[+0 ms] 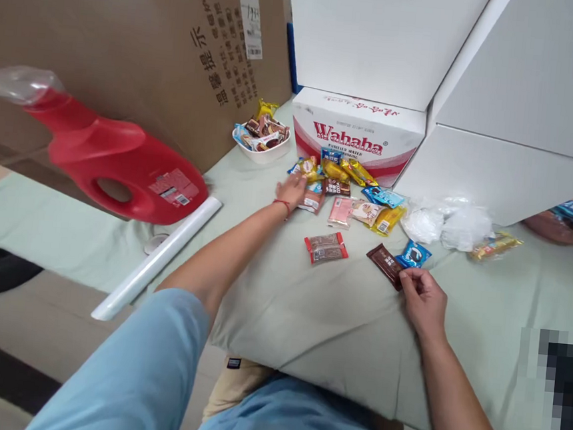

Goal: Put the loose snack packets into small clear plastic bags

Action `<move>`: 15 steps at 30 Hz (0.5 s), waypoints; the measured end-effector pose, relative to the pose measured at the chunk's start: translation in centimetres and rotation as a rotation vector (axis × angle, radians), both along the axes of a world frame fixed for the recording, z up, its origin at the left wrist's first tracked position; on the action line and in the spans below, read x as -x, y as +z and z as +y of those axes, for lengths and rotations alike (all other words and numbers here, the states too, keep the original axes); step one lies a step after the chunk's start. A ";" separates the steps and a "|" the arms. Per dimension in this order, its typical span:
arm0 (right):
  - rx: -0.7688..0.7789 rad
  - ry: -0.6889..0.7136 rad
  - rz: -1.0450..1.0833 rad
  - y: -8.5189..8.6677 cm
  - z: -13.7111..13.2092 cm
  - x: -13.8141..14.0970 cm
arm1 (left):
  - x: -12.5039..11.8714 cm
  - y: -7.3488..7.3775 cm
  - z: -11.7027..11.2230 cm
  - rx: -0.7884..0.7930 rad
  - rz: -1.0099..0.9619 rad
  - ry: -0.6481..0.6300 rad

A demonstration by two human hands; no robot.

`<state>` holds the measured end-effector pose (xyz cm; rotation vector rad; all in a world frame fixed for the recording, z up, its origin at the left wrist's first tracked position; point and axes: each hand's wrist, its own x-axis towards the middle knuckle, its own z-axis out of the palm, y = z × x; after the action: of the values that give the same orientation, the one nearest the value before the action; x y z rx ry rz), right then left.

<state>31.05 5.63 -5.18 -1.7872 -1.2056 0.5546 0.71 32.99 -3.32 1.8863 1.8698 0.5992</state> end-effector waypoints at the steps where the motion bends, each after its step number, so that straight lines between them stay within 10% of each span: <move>1: 0.009 0.008 -0.004 0.1 0.0 0.0 | -1.8 -0.2 -0.4 0.014 0.001 -0.045; 4: 0.021 0.029 -0.028 0.4 -0.2 0.2 | -4.9 -0.6 -3.0 0.024 0.000 -0.145; 8: 0.020 0.024 -0.017 0.6 -0.3 0.3 | -2.7 0.3 -8.8 -0.190 -0.035 -0.085; 12: 0.025 0.056 -0.032 0.8 0.0 0.5 | 1.3 0.8 -14.5 -0.382 0.185 -0.872; 15: 0.026 0.067 -0.045 1.0 0.2 0.8 | 1.5 -0.2 -14.9 -0.301 0.336 -0.953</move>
<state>30.30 5.87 -4.14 -1.7945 -1.2982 0.5732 -0.82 18.13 -3.55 2.8710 0.8249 0.2381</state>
